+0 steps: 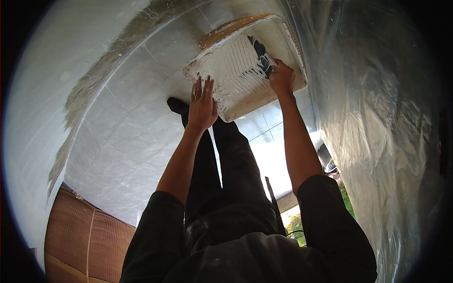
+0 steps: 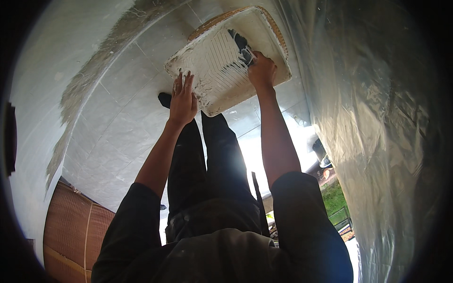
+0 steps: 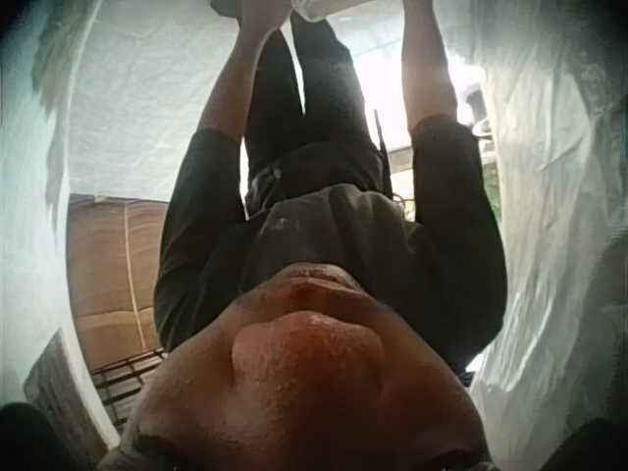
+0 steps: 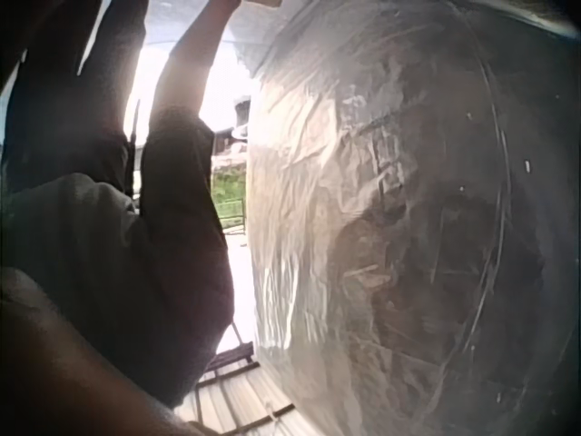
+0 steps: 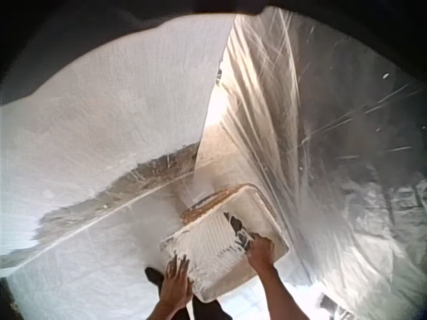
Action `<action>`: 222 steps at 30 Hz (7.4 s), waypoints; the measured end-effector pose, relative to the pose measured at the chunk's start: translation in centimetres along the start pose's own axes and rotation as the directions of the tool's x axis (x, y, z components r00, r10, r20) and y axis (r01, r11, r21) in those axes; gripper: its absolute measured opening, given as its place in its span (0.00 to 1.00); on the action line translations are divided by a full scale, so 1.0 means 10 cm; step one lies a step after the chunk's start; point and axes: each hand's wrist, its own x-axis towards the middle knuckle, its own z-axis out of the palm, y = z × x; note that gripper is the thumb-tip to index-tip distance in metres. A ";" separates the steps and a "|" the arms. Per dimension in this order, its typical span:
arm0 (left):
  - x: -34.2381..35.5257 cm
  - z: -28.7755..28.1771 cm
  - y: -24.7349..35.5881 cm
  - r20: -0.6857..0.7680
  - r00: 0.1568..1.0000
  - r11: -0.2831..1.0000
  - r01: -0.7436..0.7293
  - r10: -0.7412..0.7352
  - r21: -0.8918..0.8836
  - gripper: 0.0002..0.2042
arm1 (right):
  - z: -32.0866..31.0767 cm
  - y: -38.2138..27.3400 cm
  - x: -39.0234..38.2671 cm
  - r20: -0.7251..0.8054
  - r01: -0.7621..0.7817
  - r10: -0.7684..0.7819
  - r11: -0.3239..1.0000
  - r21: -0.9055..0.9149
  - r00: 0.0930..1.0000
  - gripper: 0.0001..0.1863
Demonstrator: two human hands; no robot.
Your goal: The person applies wall putty to a wall using a putty knife, regularly scooping more putty from a putty container on the floor.
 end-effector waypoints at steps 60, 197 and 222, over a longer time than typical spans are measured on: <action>0.04 -0.06 -0.01 -0.070 0.998 0.999 -0.010 0.007 -0.035 0.31 | 0.35 -0.30 -0.04 -0.046 0.198 -0.198 0.980 0.002 0.979 0.23; -0.73 -8.45 0.95 -0.631 0.023 0.623 0.139 0.775 0.770 0.33 | -5.83 -8.29 -2.65 -0.750 0.706 -0.257 0.254 -0.661 -0.609 0.32; -0.89 -8.48 0.84 -0.630 0.122 0.601 0.207 0.767 0.772 0.30 | -4.31 -7.91 -2.36 -0.723 0.699 -0.478 0.273 -0.661 -0.498 0.34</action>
